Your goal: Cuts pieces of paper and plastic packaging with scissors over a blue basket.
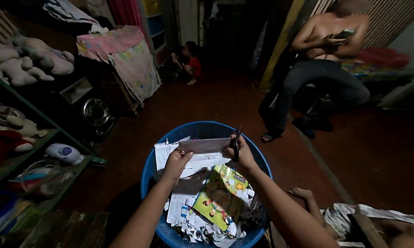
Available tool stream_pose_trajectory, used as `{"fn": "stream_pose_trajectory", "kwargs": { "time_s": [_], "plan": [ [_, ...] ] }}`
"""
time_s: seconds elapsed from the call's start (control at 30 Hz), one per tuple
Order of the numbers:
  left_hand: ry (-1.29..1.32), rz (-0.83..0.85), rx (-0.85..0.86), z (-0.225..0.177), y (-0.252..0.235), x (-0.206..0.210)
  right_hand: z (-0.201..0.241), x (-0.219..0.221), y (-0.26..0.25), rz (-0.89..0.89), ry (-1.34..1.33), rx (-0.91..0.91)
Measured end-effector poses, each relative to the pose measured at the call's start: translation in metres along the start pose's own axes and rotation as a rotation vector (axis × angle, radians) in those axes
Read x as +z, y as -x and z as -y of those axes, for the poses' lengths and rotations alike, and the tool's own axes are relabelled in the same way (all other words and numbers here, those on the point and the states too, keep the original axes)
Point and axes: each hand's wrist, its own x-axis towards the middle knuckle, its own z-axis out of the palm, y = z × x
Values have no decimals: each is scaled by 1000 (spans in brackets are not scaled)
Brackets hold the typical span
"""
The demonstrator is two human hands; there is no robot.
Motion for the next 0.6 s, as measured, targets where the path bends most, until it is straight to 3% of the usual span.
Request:
{"fn": "stream_pose_trajectory", "kwargs": {
  "time_s": [0.37,0.6],
  "plan": [
    [235,-1,-215,-17,5,2,6,-3,4,134,-66,-51],
    [291,78,-169,-12,5,-5,3,-12,8,338,398,-351]
  ]
}}
